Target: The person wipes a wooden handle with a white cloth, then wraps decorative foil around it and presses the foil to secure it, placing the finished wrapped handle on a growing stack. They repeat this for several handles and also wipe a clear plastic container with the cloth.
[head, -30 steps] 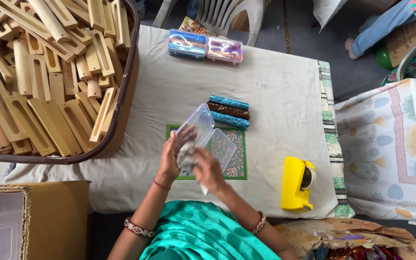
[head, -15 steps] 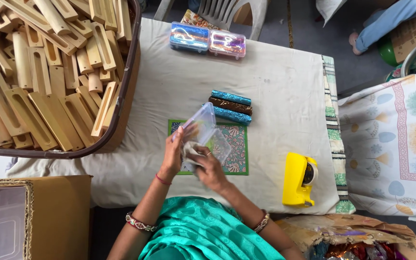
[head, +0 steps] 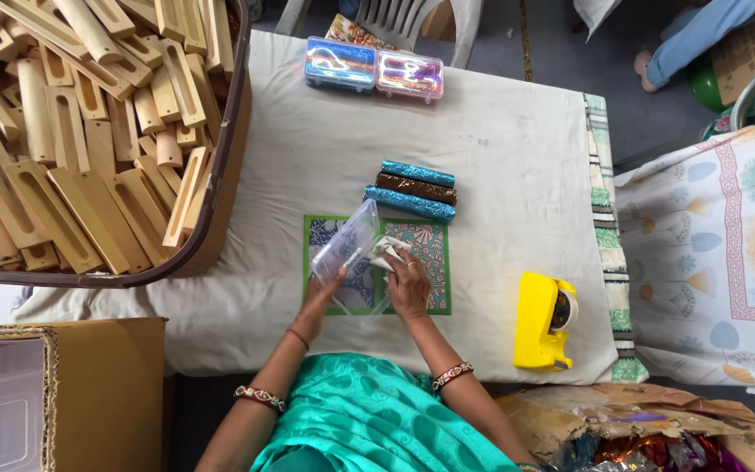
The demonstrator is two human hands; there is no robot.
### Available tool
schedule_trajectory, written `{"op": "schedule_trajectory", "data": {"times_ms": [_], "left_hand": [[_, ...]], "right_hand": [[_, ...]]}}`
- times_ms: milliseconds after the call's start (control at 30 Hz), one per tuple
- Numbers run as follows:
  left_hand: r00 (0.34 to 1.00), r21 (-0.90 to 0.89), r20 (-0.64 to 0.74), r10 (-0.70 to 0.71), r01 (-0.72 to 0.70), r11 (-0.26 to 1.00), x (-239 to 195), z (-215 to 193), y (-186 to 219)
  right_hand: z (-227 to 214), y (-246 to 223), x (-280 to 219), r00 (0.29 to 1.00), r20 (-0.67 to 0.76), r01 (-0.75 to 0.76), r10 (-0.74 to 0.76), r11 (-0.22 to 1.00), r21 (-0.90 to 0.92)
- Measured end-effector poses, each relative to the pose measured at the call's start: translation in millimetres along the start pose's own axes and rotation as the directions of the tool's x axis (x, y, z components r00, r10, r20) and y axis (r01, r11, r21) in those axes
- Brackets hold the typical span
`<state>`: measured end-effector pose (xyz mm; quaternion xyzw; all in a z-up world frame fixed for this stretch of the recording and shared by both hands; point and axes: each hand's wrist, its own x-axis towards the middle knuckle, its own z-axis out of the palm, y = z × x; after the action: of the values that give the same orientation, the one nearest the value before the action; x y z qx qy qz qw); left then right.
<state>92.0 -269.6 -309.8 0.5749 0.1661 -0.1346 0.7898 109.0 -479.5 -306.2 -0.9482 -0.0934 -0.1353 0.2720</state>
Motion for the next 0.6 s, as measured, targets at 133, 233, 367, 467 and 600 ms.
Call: {"op": "schedule_trajectory", "data": {"times_ms": [133, 233, 367, 467, 600], "left_hand": [[0.979, -0.056, 0.015, -0.202, 0.203, 0.978, 5.9, 3.3, -28.0], [0.991, -0.079, -0.047, -0.129, 0.125, 0.989, 21.2, 11.9, -28.1], [0.979, 0.097, -0.060, 0.194, -0.187, 0.978, 2.9, 26.2, 36.6], [0.983, -0.118, -0.065, 0.173, -0.180, 0.977, -9.0, 28.0, 68.7], [0.979, 0.301, -0.088, 0.184, -0.150, 0.942, -27.7, 37.3, 107.9]], "right_hand": [[7.5, -0.5, -3.6, 0.995, -0.003, -0.098, 0.098, 0.995, 0.022], [21.6, -14.5, -9.2, 0.997, 0.035, -0.069, 0.066, 0.993, 0.099], [0.9, -67.2, -23.0, 0.975, 0.007, 0.209, -0.224, 0.923, 0.322], [-31.9, -82.7, -0.1, 0.948, 0.137, 0.191, -0.288, 0.857, 0.479], [-43.6, -76.9, 41.9, 0.975, 0.038, 0.211, -0.221, 0.962, 0.176]]}}
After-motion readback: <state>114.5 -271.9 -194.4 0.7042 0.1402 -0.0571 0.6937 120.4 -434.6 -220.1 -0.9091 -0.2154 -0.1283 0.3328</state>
